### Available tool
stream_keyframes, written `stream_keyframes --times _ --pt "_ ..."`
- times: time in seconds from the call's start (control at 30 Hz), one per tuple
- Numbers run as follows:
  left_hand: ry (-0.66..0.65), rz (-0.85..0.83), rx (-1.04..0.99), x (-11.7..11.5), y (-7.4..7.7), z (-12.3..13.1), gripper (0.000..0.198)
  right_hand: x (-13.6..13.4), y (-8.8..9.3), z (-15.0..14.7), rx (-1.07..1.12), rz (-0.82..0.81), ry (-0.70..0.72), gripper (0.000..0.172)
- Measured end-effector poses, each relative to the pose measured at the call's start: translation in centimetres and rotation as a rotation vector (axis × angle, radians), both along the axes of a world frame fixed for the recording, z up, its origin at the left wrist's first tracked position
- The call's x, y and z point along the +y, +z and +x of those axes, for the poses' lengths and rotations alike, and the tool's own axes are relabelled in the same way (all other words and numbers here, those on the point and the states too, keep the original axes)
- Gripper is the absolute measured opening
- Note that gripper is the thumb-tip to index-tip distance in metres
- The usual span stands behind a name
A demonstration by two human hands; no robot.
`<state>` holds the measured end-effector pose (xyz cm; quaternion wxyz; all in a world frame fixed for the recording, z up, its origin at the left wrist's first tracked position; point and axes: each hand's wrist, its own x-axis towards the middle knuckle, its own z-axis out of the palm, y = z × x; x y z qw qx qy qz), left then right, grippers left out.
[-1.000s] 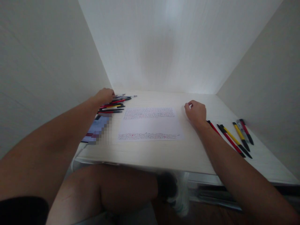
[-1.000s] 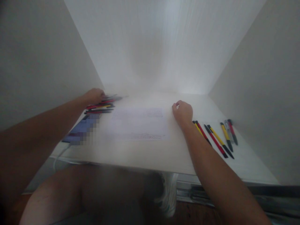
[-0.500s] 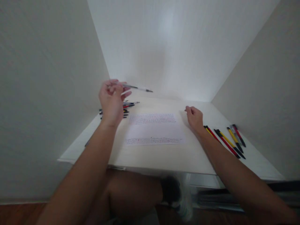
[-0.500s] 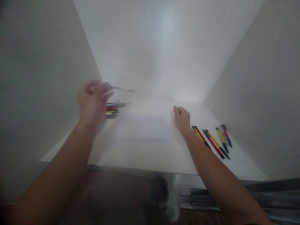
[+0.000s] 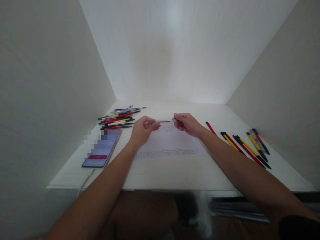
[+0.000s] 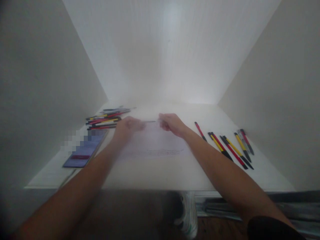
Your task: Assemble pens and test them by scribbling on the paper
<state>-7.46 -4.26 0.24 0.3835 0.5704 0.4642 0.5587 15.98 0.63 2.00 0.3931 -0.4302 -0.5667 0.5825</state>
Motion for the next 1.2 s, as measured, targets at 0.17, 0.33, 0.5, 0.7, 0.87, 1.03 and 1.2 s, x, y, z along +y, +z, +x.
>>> stream_keyframes --times 0.17,0.33,0.5,0.7,0.87,1.03,1.2 --pt "0.044 0.143 0.585 0.4 -0.7 -0.9 0.016 -0.3 -1.5 1.3 -0.055 0.025 0.103 0.03" --pt "-0.004 0.181 0.92 0.2 -0.7 -0.8 0.029 -0.2 -1.1 2.0 -0.057 -0.11 0.179 0.026" --pt "-0.051 0.244 1.054 0.0 -0.8 -0.4 0.04 0.0 -1.1 2.3 -0.079 -0.112 0.168 0.024" --pt "-0.089 0.199 0.979 0.3 -0.8 -0.5 0.042 0.2 -1.8 2.5 -0.176 0.051 0.193 0.027" --pt "-0.095 0.167 0.754 0.0 -0.9 -0.5 0.045 -0.3 -1.2 2.0 -0.16 0.204 0.161 0.03" --pt "-0.025 0.183 0.71 0.0 -1.2 -0.4 0.036 -0.3 -0.9 1.9 -0.18 0.063 0.071 0.045" --pt "0.013 0.187 0.703 0.2 -1.6 -0.5 0.038 0.2 -1.6 2.4 -0.148 0.137 0.107 0.008"
